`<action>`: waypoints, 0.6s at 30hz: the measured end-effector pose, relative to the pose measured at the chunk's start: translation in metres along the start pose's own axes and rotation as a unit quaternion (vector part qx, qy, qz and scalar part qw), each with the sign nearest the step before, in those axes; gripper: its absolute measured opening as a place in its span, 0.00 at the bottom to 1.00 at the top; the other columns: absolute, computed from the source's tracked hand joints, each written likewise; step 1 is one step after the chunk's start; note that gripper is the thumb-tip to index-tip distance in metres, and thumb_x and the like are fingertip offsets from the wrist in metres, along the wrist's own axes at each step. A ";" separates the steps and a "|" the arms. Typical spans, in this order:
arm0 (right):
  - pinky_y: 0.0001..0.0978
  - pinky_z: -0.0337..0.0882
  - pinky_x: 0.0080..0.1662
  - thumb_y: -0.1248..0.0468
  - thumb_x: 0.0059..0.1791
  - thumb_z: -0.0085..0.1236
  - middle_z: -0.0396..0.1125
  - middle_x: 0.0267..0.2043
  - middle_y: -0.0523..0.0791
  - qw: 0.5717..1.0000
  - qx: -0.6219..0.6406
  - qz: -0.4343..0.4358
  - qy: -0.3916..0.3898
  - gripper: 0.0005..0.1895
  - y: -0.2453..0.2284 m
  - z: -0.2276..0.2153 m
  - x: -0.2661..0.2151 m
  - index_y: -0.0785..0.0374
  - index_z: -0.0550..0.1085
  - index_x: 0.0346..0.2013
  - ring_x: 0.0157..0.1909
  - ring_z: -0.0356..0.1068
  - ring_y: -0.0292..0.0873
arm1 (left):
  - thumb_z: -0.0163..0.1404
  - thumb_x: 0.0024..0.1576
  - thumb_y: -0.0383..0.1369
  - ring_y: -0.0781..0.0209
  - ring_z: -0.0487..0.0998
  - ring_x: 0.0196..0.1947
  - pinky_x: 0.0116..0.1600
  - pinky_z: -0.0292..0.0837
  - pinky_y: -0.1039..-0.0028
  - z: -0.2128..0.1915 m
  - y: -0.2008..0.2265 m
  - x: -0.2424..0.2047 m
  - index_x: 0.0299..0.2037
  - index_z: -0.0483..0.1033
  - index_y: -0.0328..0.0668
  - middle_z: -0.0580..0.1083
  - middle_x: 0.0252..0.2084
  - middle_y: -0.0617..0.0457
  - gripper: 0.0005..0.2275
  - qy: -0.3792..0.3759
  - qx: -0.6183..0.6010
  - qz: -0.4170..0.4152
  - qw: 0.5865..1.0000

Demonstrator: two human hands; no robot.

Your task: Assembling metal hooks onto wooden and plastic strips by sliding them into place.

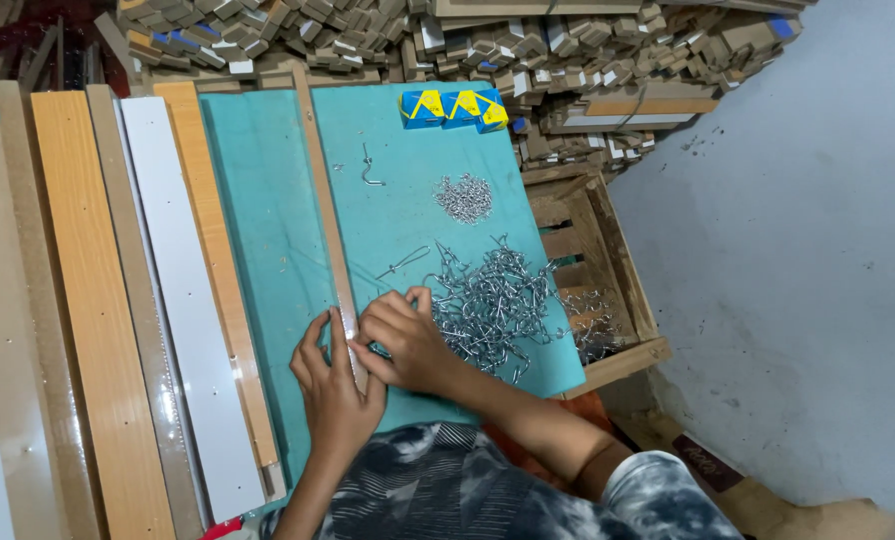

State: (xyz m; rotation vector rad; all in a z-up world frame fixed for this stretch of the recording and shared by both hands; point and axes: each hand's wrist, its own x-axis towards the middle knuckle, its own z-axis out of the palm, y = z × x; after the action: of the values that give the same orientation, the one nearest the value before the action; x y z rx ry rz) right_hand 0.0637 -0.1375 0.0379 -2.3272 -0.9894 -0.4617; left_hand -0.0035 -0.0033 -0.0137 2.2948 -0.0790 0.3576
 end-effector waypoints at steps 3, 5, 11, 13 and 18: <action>0.41 0.47 0.48 0.59 0.54 0.53 0.62 0.34 0.39 0.996 -0.032 0.087 0.014 0.12 -0.013 0.004 -0.004 0.54 0.64 0.28 0.43 0.63 0.44 | 0.47 0.58 0.36 0.31 0.58 0.66 0.64 0.62 0.46 0.000 0.000 0.001 0.77 0.50 0.41 0.55 0.72 0.37 0.34 -0.002 -0.004 -0.001 1.000; 0.41 0.53 0.52 0.57 0.55 0.53 0.62 0.40 0.43 0.995 0.047 0.082 -0.013 0.11 -0.005 -0.001 -0.001 0.58 0.67 0.32 0.47 0.61 0.46 | 0.48 0.57 0.36 0.31 0.58 0.65 0.64 0.60 0.46 0.000 0.000 0.001 0.77 0.51 0.41 0.56 0.72 0.37 0.35 0.005 -0.006 0.002 1.000; 0.53 0.60 0.65 0.53 0.54 0.59 0.55 0.66 0.49 0.982 0.150 -0.039 -0.107 0.10 0.033 -0.022 0.016 0.54 0.78 0.43 0.66 0.53 0.58 | 0.49 0.53 0.35 0.31 0.56 0.66 0.62 0.62 0.45 -0.001 0.003 -0.001 0.77 0.50 0.45 0.55 0.72 0.39 0.38 -0.011 -0.013 -0.029 0.999; 0.54 0.63 0.64 0.53 0.53 0.61 0.54 0.67 0.47 0.983 0.144 -0.058 -0.101 0.09 0.038 -0.023 0.022 0.53 0.80 0.36 0.66 0.50 0.59 | 0.50 0.53 0.35 0.31 0.55 0.67 0.62 0.62 0.46 0.000 0.002 0.000 0.77 0.50 0.46 0.55 0.72 0.39 0.39 -0.014 -0.015 -0.032 0.999; 0.55 0.61 0.64 0.51 0.53 0.59 0.58 0.63 0.49 0.989 0.092 -0.094 -0.063 0.15 0.036 -0.016 0.023 0.57 0.76 0.30 0.66 0.53 0.60 | 0.49 0.53 0.34 0.31 0.55 0.67 0.60 0.63 0.45 -0.001 0.002 0.000 0.77 0.50 0.45 0.55 0.72 0.39 0.38 -0.019 -0.013 -0.038 0.999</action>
State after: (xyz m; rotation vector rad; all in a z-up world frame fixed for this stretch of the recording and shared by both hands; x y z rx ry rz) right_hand 0.1040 -0.1546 0.0490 -2.1295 -1.2649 -0.2848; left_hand -0.0043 -0.0040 -0.0118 2.2728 -0.0148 0.2715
